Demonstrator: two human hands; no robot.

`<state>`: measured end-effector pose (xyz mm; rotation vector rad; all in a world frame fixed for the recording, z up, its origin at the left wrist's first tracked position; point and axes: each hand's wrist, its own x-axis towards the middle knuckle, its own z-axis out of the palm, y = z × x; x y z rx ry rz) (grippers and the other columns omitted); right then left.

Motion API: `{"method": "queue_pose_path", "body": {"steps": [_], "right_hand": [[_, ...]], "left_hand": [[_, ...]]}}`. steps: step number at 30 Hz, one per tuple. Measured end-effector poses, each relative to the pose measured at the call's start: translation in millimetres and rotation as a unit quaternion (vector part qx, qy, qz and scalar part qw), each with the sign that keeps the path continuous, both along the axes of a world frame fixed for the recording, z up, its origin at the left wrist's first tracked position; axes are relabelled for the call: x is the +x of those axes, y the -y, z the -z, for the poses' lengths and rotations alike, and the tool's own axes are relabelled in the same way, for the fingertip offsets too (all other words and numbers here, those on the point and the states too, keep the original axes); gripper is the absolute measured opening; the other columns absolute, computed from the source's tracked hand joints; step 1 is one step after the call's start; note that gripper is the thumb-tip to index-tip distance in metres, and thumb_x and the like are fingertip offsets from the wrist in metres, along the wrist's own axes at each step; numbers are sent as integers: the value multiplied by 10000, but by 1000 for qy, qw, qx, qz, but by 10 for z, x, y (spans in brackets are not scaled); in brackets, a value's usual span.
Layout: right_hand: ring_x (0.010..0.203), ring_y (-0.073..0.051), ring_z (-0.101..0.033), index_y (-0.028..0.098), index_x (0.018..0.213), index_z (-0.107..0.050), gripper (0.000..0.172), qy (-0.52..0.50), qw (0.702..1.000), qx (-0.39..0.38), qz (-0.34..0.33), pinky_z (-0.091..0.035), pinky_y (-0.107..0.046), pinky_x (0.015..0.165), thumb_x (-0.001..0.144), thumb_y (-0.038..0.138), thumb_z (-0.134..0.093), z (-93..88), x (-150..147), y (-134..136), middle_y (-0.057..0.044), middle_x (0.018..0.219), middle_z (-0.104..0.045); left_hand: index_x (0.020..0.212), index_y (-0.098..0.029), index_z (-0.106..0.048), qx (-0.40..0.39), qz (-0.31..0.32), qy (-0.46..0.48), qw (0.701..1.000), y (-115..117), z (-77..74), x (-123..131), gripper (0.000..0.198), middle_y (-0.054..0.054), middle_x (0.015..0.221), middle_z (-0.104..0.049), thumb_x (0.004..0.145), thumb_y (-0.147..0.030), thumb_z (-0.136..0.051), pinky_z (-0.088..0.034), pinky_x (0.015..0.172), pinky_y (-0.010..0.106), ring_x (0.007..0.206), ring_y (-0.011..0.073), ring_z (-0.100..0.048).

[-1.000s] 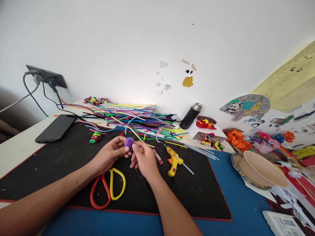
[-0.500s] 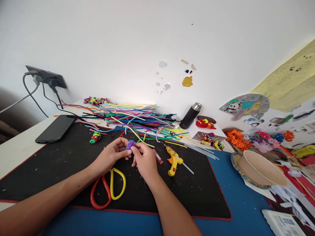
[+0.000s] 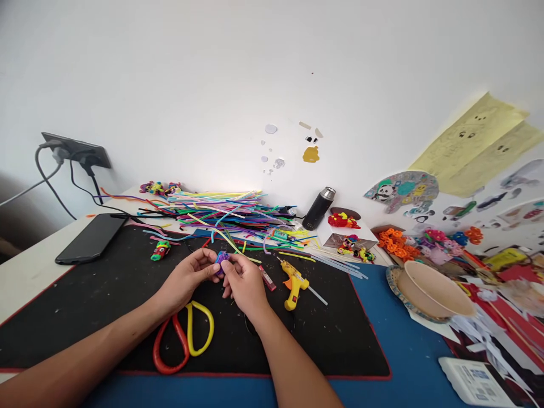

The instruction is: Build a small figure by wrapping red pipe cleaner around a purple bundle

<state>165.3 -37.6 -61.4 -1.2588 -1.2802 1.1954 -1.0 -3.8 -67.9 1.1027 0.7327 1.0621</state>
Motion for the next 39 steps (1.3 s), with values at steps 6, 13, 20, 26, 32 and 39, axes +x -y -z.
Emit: {"method": "queue_pose_path", "body": {"steps": [6,13,20,26,32,39], "right_hand": [[384,-100,-569,171,1008,-661,438,-1,1000,-4,-16,-367,-182,372,924,601,-659,-3,0,-11,68,598,-587],[403,-124,-560,183,1038,-693,340,44,999,27,15,-389,-212,411,940,507,-655,-50,29,5,68,548,-571],[477,-141,-611,226,1121,-736,278,147,987,66,-5,-462,-245,509,1008,450,-617,-44,18,54,44,616,-615],[487,-138,-620,255,1225,-710,281,140,988,62,-14,-473,-244,505,988,389,-642,-15,16,58,46,679,-623],[501,-144,-615,249,1196,-716,258,128,990,58,-18,-485,-247,519,983,373,-642,25,7,57,43,657,-618],[493,-149,-609,251,1200,-734,269,128,989,66,-16,-484,-257,539,999,400,-634,-64,0,73,44,628,-626]], "left_hand": [[931,-187,-643,15,32,-18,999,8,6,-5,413,3,847,-688,763,-448,-916,-568,728,307,754,166,-674],[1065,-178,-707,-46,30,-1,999,24,-55,4,489,53,971,-720,823,-582,-837,-618,805,366,829,198,-712],[1013,-166,-749,-62,37,21,997,20,-64,8,437,51,974,-712,776,-499,-902,-591,798,324,854,184,-682],[1031,-165,-744,-64,31,33,997,16,-89,-6,406,67,983,-722,789,-457,-891,-575,792,330,837,195,-678],[1086,-170,-732,-75,50,39,995,15,-86,-21,441,77,946,-761,772,-416,-919,-567,846,357,865,220,-709],[1081,-170,-762,-76,49,54,994,15,-71,-20,467,100,1070,-764,788,-506,-902,-568,909,363,971,231,-709]]}}
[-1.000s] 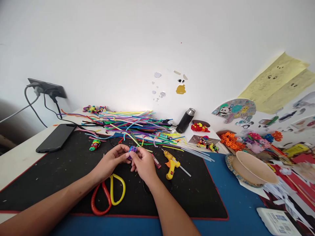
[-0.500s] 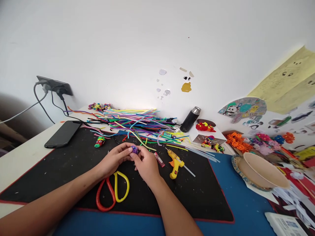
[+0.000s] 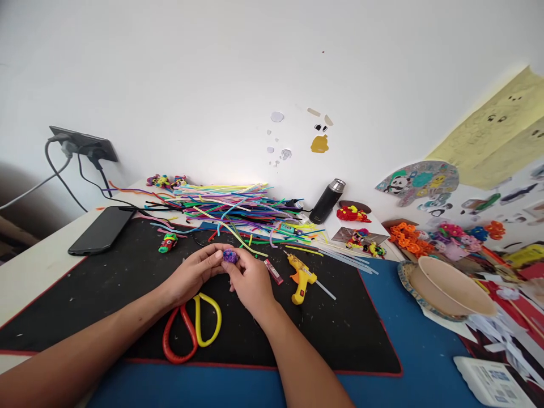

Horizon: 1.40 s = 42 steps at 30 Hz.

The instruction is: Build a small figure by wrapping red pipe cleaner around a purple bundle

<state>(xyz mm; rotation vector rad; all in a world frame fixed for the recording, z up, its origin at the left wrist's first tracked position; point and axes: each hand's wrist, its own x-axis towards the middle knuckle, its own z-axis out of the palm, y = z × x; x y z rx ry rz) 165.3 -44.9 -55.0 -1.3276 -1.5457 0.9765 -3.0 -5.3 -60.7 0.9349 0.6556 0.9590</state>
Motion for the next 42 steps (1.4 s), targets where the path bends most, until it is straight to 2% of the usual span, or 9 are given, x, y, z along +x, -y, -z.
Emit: {"method": "queue_pose_path", "body": {"steps": [9,20,24,26,28,32,34,38,42], "right_hand": [[507,-151,-627,249,1252,-718,286,35,999,4,-6,-479,-254,542,1008,360,-620,51,-2,11,47,639,-622],[476,-140,-612,246,1183,-711,217,116,993,12,-6,-427,-248,516,1022,345,-604,-12,10,27,53,627,-621],[454,-131,-607,243,1125,-709,215,70,997,-5,-6,-425,-240,505,1025,404,-605,-5,23,11,59,618,-605],[438,-124,-597,238,1085,-698,217,49,999,-13,-4,-420,-236,494,1016,426,-615,-2,30,0,62,621,-605],[430,-120,-593,233,1046,-684,208,33,999,-21,-3,-415,-232,488,1003,428,-626,1,30,-8,67,616,-596],[442,-121,-599,226,948,-654,184,10,999,-37,-17,-422,-228,500,984,405,-635,8,3,-7,74,588,-560],[449,-118,-595,226,936,-649,167,4,998,-46,-31,-434,-226,510,977,388,-640,10,-18,4,74,592,-565],[458,-120,-597,231,973,-662,160,2,997,-53,-50,-455,-228,519,969,391,-657,5,-43,26,75,611,-579],[464,-121,-604,230,959,-657,162,13,998,-50,-45,-449,-230,521,979,390,-648,20,-24,7,70,619,-583]], "left_hand": [[1073,-144,-762,12,18,-24,999,-12,20,27,467,113,1009,-784,816,-518,-871,-590,853,377,910,244,-726],[1211,-142,-737,8,14,-51,999,-5,43,21,618,137,1078,-801,779,-559,-880,-581,952,429,1041,308,-748],[1231,-165,-740,81,11,-125,989,1,-13,7,643,146,1184,-789,829,-666,-772,-573,1004,472,1139,337,-727],[1221,-187,-748,170,-28,-206,963,-65,-145,-109,608,130,1221,-786,849,-668,-737,-556,1036,461,1159,325,-719],[1226,-200,-739,249,-114,-292,916,-201,-333,-335,579,111,1210,-790,853,-643,-724,-566,1002,432,1112,307,-725],[1221,-189,-724,271,-234,-473,805,-590,-595,-961,510,91,1144,-804,899,-567,-605,-571,926,387,1007,288,-722],[1210,-195,-744,273,-208,-564,751,-758,-557,-1217,499,97,1130,-802,894,-534,-558,-562,923,394,981,295,-718],[1253,-168,-755,325,-117,-649,678,-935,-256,-1446,579,166,1257,-752,887,-515,-472,-541,983,429,1095,339,-703],[1174,-195,-798,331,-99,-652,675,-981,-18,-1455,549,168,1203,-768,856,-541,-514,-521,1036,445,1123,363,-696]]}}
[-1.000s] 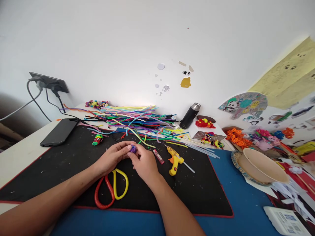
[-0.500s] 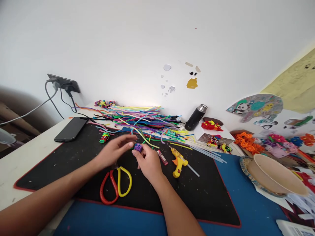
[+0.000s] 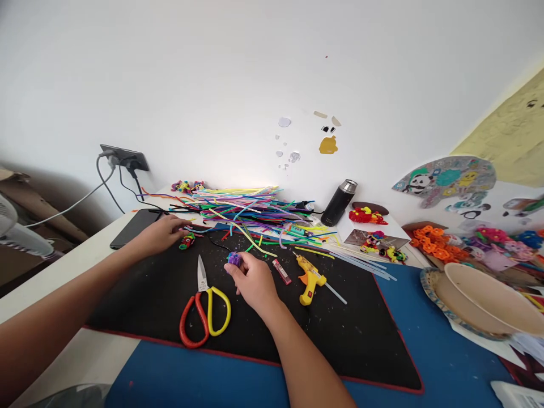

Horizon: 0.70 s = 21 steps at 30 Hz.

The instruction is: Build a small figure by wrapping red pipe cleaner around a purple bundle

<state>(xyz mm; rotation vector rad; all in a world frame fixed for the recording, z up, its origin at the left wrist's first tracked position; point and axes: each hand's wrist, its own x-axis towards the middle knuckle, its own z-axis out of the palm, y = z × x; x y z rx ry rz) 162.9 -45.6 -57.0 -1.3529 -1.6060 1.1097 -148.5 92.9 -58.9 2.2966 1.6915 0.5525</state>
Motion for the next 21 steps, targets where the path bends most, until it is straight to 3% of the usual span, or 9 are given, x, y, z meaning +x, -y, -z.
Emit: {"method": "queue_pose_path", "body": {"steps": [6,10,15,21], "right_hand": [[461,-122,-600,231,957,-653,169,22,1000,3,12,-432,-232,528,993,395,-637,36,39,-34,67,615,-592],[481,-128,-621,231,960,-666,185,49,999,15,5,-430,-238,556,993,412,-649,4,26,-6,73,595,-590],[496,-133,-628,233,969,-673,191,74,997,20,4,-421,-245,565,999,420,-647,-6,20,8,73,592,-596],[527,-151,-629,243,1042,-703,202,103,994,21,0,-419,-257,566,998,433,-650,-15,31,7,56,620,-619]], "left_hand": [[1028,-258,-820,-16,40,24,999,-3,97,-72,547,130,1235,-780,861,-671,-502,-487,1107,440,1230,359,-656],[995,-251,-813,-30,54,32,998,25,92,-131,604,135,1145,-778,832,-744,-504,-539,1020,456,1109,365,-699],[1115,-238,-792,-93,77,61,991,62,2,-103,603,114,1095,-782,814,-706,-559,-574,912,430,967,330,-722],[1175,-292,-801,-143,142,97,975,67,-204,-35,531,104,1289,-763,796,-631,-647,-490,1106,440,1232,350,-673]]}}
